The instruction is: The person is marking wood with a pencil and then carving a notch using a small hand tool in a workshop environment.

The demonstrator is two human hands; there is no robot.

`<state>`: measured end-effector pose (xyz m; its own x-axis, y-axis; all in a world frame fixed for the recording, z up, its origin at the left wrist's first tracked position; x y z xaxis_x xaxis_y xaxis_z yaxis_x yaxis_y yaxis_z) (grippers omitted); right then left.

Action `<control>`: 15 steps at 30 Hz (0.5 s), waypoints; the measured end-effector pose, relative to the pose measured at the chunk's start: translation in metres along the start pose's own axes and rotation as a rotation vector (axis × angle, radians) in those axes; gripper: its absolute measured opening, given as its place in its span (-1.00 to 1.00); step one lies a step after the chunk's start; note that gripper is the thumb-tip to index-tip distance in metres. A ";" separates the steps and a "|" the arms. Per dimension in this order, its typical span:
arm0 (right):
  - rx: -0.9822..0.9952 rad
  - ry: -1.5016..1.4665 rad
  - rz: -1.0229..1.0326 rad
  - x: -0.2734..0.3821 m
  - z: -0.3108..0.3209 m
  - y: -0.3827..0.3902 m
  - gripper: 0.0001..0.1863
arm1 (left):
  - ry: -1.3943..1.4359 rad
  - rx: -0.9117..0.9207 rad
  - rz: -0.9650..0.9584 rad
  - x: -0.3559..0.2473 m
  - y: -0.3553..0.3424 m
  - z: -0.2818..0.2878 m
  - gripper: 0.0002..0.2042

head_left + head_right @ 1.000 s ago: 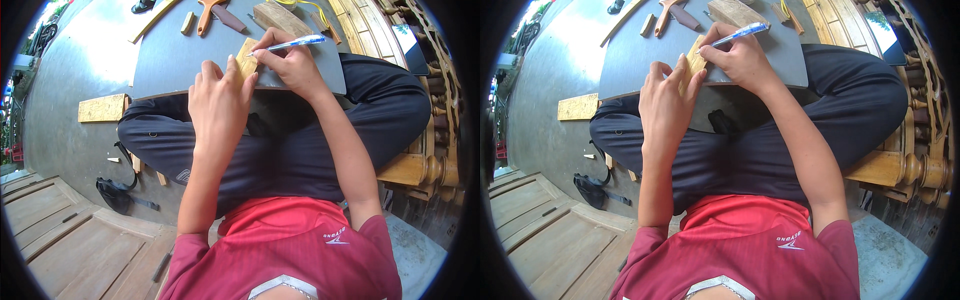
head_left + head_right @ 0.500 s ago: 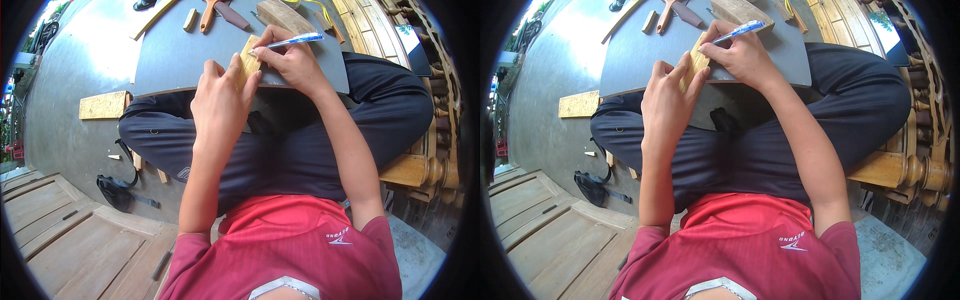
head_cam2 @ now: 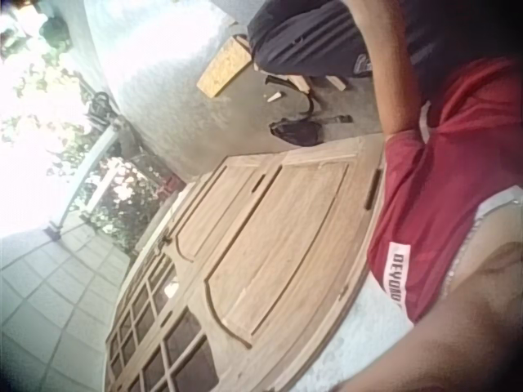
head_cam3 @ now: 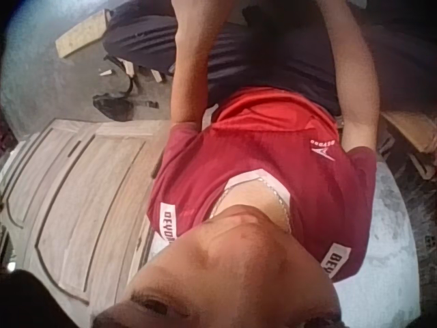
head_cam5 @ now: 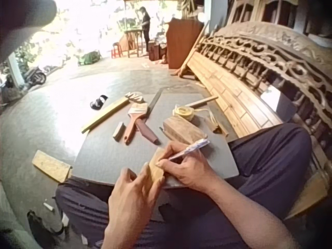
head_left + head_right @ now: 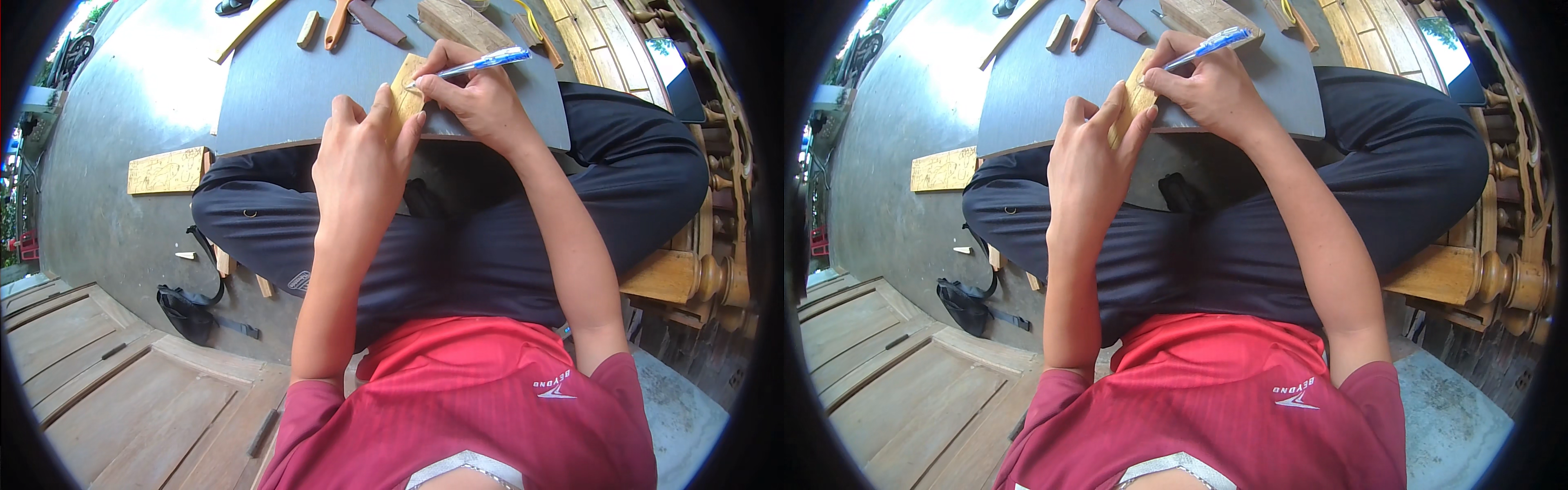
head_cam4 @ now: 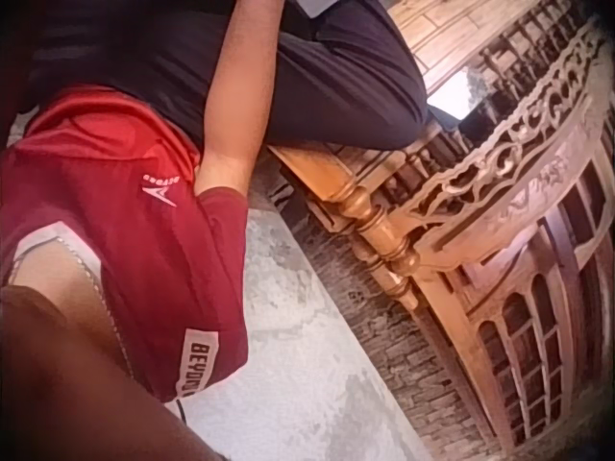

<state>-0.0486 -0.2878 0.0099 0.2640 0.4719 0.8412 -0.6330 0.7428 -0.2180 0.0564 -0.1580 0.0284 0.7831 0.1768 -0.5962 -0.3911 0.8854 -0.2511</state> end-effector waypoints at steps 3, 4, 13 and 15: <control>-0.017 0.006 0.014 0.000 0.001 -0.001 -0.77 | 0.004 -0.006 -0.004 0.000 0.000 0.000 -0.53; -0.017 0.006 0.014 0.001 0.001 -0.001 -0.77 | 0.004 -0.006 -0.003 0.000 0.000 0.000 -0.53; -0.024 0.021 0.002 0.002 -0.001 0.001 -0.77 | -0.003 -0.015 -0.029 -0.002 0.001 0.000 -0.54; -0.026 0.030 0.027 0.004 -0.001 0.001 -0.77 | 0.001 -0.012 -0.025 -0.001 0.001 0.000 -0.54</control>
<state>-0.0477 -0.2844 0.0130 0.2687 0.5057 0.8198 -0.6212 0.7414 -0.2538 0.0553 -0.1571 0.0290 0.7925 0.1541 -0.5901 -0.3770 0.8844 -0.2753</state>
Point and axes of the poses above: each hand's wrist, its own y-axis away from the middle knuckle, its own z-axis out of the back of the hand, x = y × z, the point moved 10 cm from there along -y, towards the middle knuckle, and after that the axes turned 8 degrees about y, right-handed, at the moved point
